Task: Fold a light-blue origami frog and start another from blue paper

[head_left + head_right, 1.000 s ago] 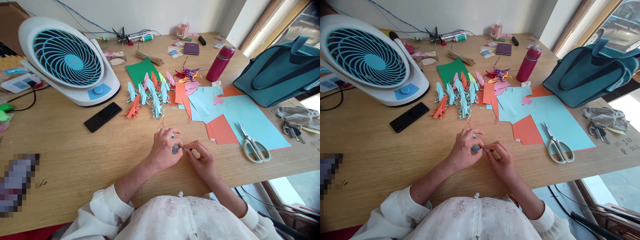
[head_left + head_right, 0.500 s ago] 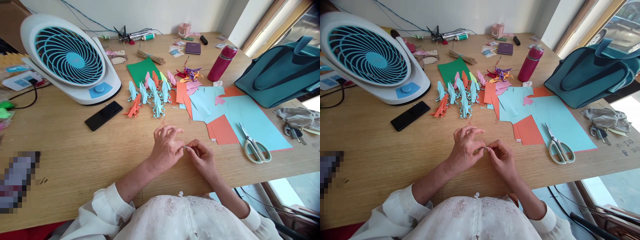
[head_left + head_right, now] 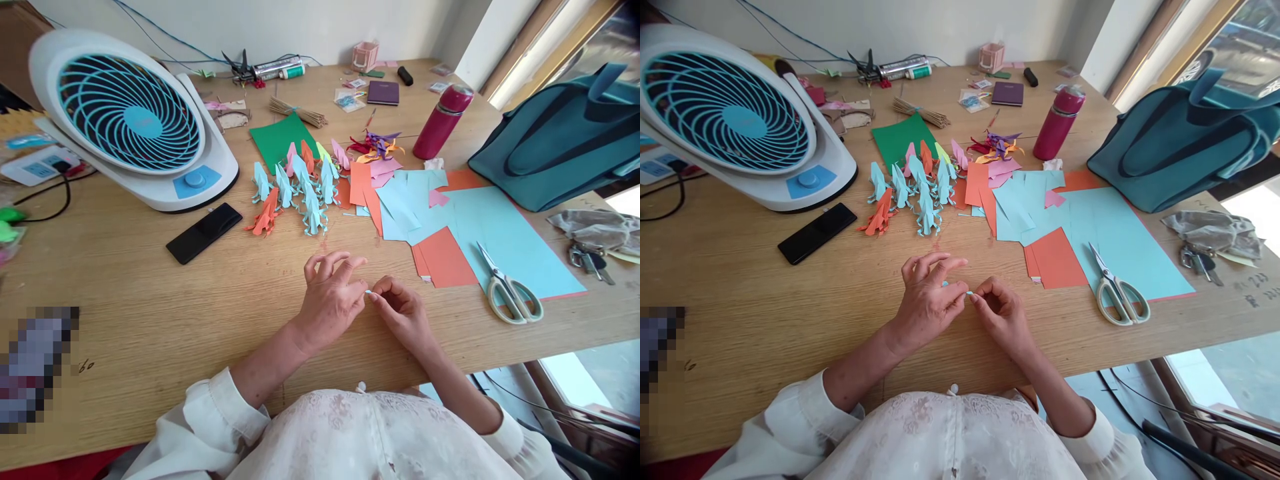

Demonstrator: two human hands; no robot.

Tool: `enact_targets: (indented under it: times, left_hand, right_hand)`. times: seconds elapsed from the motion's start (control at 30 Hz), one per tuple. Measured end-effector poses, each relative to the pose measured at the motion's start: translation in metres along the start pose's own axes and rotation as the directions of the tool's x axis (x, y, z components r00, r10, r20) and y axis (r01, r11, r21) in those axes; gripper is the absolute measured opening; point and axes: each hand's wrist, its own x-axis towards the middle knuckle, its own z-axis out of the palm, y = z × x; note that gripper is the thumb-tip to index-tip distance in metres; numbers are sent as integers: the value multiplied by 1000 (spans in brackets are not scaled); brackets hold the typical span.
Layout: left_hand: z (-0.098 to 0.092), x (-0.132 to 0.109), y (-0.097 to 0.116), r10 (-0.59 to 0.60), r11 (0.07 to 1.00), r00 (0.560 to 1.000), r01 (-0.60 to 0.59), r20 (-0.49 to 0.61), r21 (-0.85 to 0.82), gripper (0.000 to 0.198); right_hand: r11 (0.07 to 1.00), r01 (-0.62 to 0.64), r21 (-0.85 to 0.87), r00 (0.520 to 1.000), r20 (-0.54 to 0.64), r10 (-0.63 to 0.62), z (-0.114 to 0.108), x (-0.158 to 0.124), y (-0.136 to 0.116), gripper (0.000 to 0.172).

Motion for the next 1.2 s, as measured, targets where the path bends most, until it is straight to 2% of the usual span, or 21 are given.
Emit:
enact_targets:
  times: [0.13,0.27,0.43,0.87,1.2]
  left_hand:
    - [-3,2,-1,-26,997,997,31,75,-65,11]
    - [-7,4,-4,-29,993,986,48,162,-112,14]
    - [-8,6,-7,-36,982,972,77,231,-170,13]
    - [-7,9,-12,-42,961,959,115,280,-252,15]
    - [-7,7,-13,-42,968,962,106,271,-226,12]
  right_hand:
    - [1000,-21,-16,1000,7,21,0,1,0,20]
    - [995,-75,64,997,2,75,1,1,0,17]
    - [996,-68,49,998,-5,68,2,1,-4,18]
    - [995,-94,28,995,24,94,0,0,-6,16]
    - [998,-46,-49,999,16,47,0,1,-7,18]
